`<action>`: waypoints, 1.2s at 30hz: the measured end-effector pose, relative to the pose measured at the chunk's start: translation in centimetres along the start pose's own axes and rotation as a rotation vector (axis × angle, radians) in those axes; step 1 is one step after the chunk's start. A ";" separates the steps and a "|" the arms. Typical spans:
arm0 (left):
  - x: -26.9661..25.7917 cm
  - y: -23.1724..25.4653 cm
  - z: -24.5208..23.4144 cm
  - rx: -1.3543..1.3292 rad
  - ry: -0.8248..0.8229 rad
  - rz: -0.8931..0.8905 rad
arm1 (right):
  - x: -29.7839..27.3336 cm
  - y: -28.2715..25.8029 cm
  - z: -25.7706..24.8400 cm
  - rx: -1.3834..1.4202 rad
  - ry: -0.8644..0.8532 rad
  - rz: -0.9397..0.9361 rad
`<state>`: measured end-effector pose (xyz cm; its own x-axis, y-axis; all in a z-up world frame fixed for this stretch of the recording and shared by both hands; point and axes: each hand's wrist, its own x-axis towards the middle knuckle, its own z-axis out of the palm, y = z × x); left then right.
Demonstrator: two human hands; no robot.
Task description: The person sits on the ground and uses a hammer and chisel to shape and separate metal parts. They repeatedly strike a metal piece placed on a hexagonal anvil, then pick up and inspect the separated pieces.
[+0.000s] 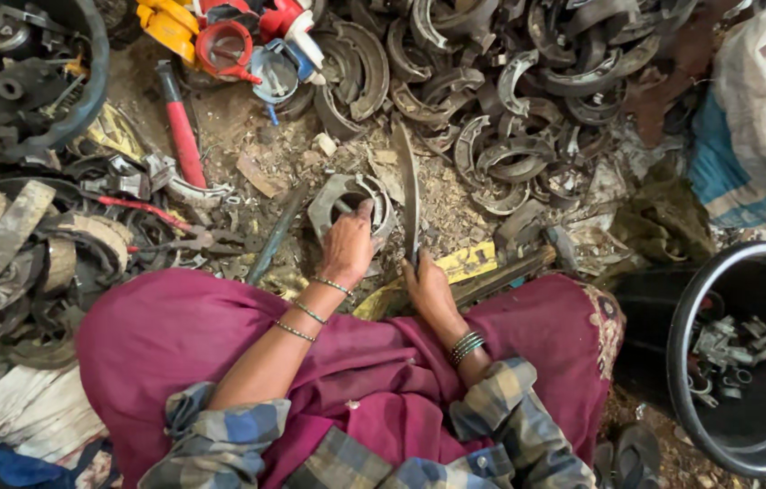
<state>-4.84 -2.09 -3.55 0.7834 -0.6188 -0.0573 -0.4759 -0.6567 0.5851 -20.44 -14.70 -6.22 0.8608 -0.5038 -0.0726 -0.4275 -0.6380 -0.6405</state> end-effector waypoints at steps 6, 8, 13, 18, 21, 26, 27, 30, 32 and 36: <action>-0.1 -1.5 2.0 -0.014 0.145 0.113 | -0.9 -2.8 -2.7 0.101 0.128 -0.067; -0.2 -2.0 2.5 -0.001 0.180 0.168 | -0.9 -2.9 -2.7 0.079 0.135 -0.088; 0.1 -1.9 2.5 0.051 0.117 0.135 | -0.3 -2.5 -2.0 -0.182 -0.100 -0.077; 0.1 -1.6 1.6 0.049 0.113 0.186 | -0.5 -2.6 -2.6 -0.070 0.021 0.055; -0.7 -1.0 1.7 0.005 0.103 0.198 | -1.5 -2.7 -2.7 -0.003 0.187 -0.109; -0.3 -1.1 2.1 -0.010 0.116 0.163 | -0.4 -1.9 -0.8 -0.149 -0.009 -0.097; -0.3 -1.1 2.7 -0.015 0.111 0.169 | -0.7 -1.1 -0.3 -0.184 -0.050 -0.072; 0.6 -2.1 4.1 0.031 0.118 0.149 | -0.2 1.8 1.1 -0.131 0.070 -0.086; 1.3 -2.1 5.1 0.125 0.119 0.102 | 0.1 3.7 1.4 -0.097 0.081 -0.026; 2.7 -1.3 5.2 -0.191 0.303 0.028 | 1.6 6.1 0.9 -0.272 0.064 0.011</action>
<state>-4.19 -5.19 -8.69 0.8676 -0.4610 0.1863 -0.4379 -0.5312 0.7253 -21.49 -18.90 -10.92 0.8404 -0.5415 -0.0248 -0.5024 -0.7609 -0.4106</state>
